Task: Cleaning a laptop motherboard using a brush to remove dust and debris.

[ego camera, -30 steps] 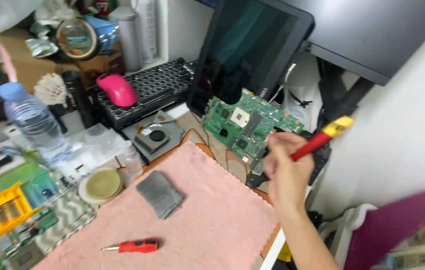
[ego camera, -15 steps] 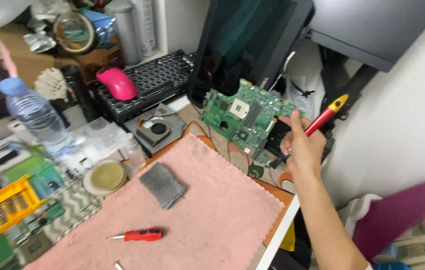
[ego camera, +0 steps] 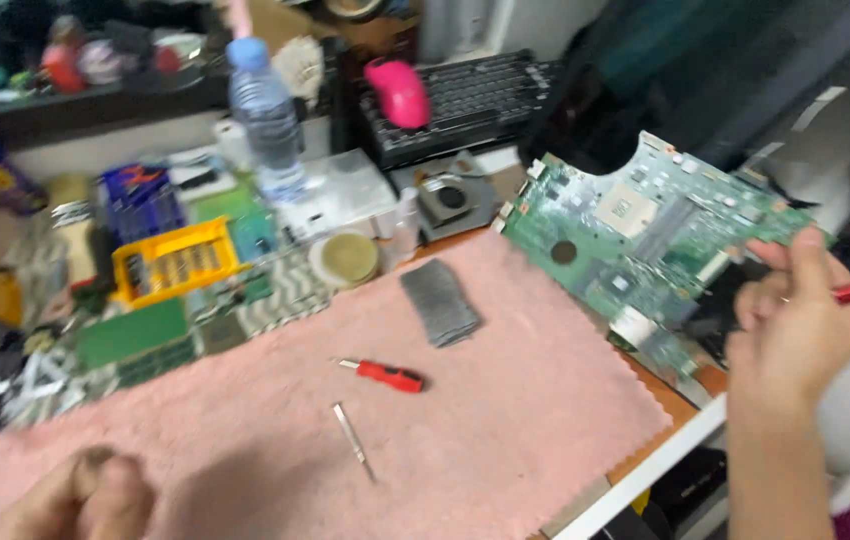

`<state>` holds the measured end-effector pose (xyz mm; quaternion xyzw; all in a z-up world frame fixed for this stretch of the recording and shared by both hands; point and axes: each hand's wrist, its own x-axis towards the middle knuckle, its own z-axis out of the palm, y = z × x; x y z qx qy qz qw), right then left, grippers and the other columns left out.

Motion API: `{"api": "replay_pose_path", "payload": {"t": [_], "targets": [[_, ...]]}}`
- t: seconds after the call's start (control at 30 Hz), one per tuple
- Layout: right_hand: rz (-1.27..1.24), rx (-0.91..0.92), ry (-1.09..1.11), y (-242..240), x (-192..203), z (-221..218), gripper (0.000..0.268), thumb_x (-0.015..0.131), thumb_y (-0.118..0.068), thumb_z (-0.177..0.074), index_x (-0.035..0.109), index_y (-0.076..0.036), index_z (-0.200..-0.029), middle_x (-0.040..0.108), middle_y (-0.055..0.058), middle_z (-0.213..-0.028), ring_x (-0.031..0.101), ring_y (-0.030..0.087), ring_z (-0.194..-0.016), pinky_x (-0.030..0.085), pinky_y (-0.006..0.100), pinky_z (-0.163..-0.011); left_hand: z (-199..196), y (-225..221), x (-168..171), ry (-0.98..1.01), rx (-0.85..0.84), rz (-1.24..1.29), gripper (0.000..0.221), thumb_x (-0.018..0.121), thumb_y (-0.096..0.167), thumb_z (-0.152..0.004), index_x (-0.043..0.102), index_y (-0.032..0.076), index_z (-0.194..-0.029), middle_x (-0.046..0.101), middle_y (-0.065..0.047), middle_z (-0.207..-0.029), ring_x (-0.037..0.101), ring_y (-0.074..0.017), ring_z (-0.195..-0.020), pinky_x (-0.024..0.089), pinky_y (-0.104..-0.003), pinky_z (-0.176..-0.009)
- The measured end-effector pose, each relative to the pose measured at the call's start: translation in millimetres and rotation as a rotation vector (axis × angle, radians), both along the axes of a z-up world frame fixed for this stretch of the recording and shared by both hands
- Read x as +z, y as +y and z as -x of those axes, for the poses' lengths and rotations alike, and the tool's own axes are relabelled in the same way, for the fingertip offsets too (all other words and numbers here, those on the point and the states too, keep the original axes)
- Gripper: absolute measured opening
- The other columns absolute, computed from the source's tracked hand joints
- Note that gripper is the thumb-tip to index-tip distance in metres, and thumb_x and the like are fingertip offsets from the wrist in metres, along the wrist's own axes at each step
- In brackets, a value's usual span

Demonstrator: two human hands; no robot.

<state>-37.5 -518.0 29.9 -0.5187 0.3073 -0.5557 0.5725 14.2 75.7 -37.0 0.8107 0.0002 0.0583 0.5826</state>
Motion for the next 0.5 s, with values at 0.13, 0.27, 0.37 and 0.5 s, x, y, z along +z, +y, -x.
{"api": "replay_pose_path", "payload": {"t": [0.13,0.27,0.37,0.5], "targets": [[-0.122,0.136,0.077,42,9,9,0.017,0.08,-0.024,-0.118,0.075,-0.015,-0.105,0.088,0.006,-0.099,0.045,-0.003,-0.046,0.028,0.018,-0.045,9,-16,-13,-0.1,-0.051,0.28,0.021,0.067,0.021,-0.114,0.067,0.002,-0.103,0.076,-0.012,-0.101,0.078,-0.0237,-0.084,0.063,-0.034,-0.083],[-0.163,0.36,0.225,92,-9,14,0.035,0.084,-0.034,-0.113,0.079,-0.002,-0.1,0.083,0.013,-0.095,0.036,-0.002,-0.045,0.028,0.017,-0.047,15,-32,26,0.313,-0.205,0.56,0.071,0.053,0.044,-0.104,0.068,-0.005,-0.154,0.092,-0.035,-0.134,0.097,-0.0495,-0.113,0.078,-0.057,-0.1],[-0.291,0.466,0.393,162,-4,7,0.031,0.083,-0.026,-0.112,0.079,0.002,-0.098,0.072,0.007,-0.075,0.029,0.003,-0.044,0.016,0.025,-0.042,18,-30,6,0.408,-0.511,0.816,0.091,0.046,0.065,-0.109,0.051,-0.004,-0.17,0.079,-0.027,-0.156,0.082,-0.0416,-0.133,0.069,-0.058,-0.111],[-0.373,0.693,0.549,227,10,3,0.03,0.075,-0.016,-0.121,0.088,0.008,-0.109,0.06,0.007,-0.064,0.034,0.01,-0.044,0.022,0.028,-0.043,35,-39,65,0.925,0.163,0.683,0.086,0.044,0.053,-0.104,0.061,0.01,-0.177,0.081,-0.022,-0.16,0.08,-0.0449,-0.134,0.066,-0.066,-0.098]]}}
